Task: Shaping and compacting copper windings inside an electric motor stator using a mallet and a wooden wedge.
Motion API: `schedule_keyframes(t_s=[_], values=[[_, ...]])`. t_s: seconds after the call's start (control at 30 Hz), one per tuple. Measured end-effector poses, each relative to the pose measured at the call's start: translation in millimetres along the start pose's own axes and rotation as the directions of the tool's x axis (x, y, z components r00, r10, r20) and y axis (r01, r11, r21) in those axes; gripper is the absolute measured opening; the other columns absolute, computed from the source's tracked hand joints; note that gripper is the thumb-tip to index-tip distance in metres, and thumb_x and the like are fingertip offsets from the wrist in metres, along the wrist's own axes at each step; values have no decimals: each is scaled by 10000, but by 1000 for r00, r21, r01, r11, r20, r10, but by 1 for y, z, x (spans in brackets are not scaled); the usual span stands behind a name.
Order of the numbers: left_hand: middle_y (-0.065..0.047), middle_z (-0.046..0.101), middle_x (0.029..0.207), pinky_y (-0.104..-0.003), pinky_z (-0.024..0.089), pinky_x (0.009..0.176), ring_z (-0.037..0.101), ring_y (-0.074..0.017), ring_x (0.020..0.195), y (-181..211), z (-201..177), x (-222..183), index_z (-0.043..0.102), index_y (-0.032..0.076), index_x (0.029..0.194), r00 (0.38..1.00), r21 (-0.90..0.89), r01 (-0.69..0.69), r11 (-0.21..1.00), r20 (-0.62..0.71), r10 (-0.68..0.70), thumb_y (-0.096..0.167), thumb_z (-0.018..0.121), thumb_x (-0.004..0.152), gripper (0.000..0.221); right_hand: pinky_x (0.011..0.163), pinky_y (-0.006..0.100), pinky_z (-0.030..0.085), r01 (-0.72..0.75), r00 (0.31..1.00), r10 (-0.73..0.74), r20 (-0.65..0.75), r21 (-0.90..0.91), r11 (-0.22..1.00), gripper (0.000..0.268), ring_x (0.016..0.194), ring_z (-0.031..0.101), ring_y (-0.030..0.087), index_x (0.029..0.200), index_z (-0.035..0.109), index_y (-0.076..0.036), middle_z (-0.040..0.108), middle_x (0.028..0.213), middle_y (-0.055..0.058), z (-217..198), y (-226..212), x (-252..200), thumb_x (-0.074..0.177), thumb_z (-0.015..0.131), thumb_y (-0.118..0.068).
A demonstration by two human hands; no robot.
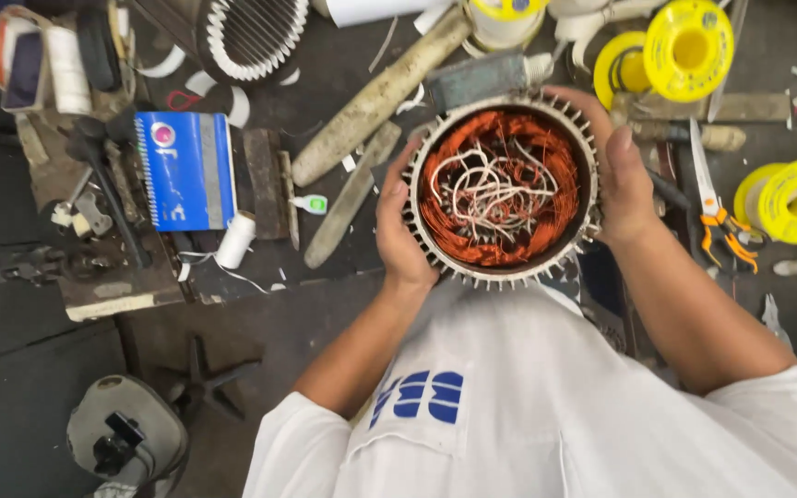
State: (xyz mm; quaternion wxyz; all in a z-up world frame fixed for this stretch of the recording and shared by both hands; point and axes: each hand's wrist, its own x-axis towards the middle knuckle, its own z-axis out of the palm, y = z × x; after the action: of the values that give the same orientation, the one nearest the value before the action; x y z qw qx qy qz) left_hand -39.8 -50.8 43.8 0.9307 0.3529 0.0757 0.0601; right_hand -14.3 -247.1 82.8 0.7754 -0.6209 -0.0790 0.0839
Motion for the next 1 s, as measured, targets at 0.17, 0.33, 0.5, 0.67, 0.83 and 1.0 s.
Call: schedule_keyframes(t_s=[0.17, 0.33, 0.5, 0.67, 0.83, 1.0], values=[[-243, 434, 1481, -572, 195, 1189, 299, -441, 1445, 25, 44, 4, 497, 97, 1456, 995, 274, 44, 961, -100, -17, 339, 400, 988, 536, 1138, 625, 337, 44, 999, -47, -22, -117, 992, 847, 1353, 435, 479, 1477, 339, 4, 450, 1389, 335, -12, 14, 10, 945, 388, -653], [-236, 399, 1505, -551, 105, 1236, 248, -430, 1488, 15, 22, 9, 446, 98, 1494, 999, 380, -23, 925, -20, 33, 368, 359, 1029, 546, 1124, 630, 335, 60, 996, -74, -49, -231, 971, 780, 1340, 427, 492, 1457, 344, 21, 434, 1373, 334, -32, 32, 16, 958, 422, -574], [-199, 372, 1570, -550, 82, 1247, 274, -380, 1493, 11, -35, 17, 384, 109, 1546, 986, 568, -155, 808, 136, 94, 506, 228, 1059, 647, 1106, 636, 332, 83, 990, -122, -78, -382, 920, 694, 1323, 416, 510, 1429, 351, 43, 411, 1351, 333, -60, 52, 21, 975, 468, -469], [-189, 332, 1569, -608, 153, 1202, 284, -428, 1473, -23, -122, 0, 365, 98, 1545, 963, 955, -261, 143, 246, 114, 350, 344, 1061, 546, 1092, 641, 331, 112, 984, -164, -68, -481, 870, 632, 1310, 407, 523, 1409, 356, 60, 395, 1334, 331, -60, 78, 52, 988, 501, -389], [-148, 235, 1650, -647, 84, 1192, 149, -433, 1523, -29, -133, 14, 355, 155, 1574, 962, 960, -272, -65, 273, 13, 198, 396, 1063, 515, 1078, 646, 329, 160, 974, -222, -41, -567, 808, 574, 1297, 399, 536, 1389, 360, 77, 378, 1318, 330, -53, 92, 43, 1001, 533, -309], [-107, 377, 1583, -614, 230, 1176, 340, -391, 1459, -25, -159, 64, 512, 176, 1465, 902, 864, -374, -338, 424, 86, 191, 499, 1058, 407, 1060, 653, 326, 177, 956, -288, -48, -689, 703, 503, 1279, 387, 553, 1361, 366, 100, 356, 1296, 327, -42, 100, -23, 1017, 575, -202]])
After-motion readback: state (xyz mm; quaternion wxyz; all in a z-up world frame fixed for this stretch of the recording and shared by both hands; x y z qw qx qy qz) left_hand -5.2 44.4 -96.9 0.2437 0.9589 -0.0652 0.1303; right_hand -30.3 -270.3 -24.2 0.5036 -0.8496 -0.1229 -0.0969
